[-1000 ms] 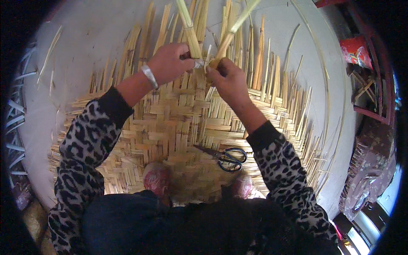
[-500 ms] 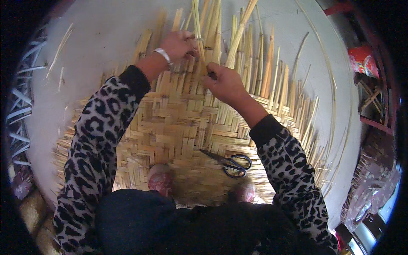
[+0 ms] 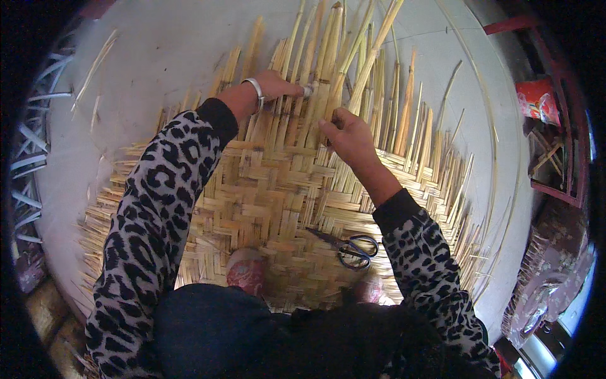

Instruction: The person weaves a flat mat using thin bamboo strips, interlacing them by hand and trimming excess with scissors. The person sits on the floor and repeatedly threads strips through the existing weave, adjusting alignment and cutting protruding ends.

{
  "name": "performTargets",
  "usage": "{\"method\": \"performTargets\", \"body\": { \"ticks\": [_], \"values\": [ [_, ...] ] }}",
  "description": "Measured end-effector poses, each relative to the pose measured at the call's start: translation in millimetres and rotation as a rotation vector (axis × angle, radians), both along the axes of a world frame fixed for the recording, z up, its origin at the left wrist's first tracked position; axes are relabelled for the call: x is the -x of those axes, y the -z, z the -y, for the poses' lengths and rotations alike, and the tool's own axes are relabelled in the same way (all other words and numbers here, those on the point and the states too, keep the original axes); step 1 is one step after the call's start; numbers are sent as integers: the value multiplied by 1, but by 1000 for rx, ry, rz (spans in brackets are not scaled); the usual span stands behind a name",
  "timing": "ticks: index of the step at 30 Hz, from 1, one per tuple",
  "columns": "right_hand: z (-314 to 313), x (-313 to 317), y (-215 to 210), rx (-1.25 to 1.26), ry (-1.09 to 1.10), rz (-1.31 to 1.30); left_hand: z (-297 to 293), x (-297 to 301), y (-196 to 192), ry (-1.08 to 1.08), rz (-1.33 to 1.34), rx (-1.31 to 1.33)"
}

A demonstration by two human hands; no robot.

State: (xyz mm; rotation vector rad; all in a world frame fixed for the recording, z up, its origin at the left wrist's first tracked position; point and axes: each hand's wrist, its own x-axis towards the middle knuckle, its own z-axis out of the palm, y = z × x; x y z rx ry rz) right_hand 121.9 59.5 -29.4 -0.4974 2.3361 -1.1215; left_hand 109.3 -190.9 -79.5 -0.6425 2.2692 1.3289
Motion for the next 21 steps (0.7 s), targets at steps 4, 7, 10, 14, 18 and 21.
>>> {"method": "performTargets", "body": {
  "ticks": [4,7,10,14,18,21],
  "values": [
    [4,4,7,-111,13,40,-10,-9,-20,62,-100,-113],
    [12,1,5,-145,-11,29,-10,-22,-38,57,-178,-469],
    [17,-8,1,-184,-272,-291,-6,-35,-49,46,-184,-573],
    [17,-4,-4,-127,-367,-160,-6,-68,-58,-155,-456,-447],
    [18,3,-1,-171,-435,-115,-4,-121,-71,-465,-606,-292],
    [20,2,1,-162,-443,-179,-11,-160,-70,-437,-590,20]
  ]
}}
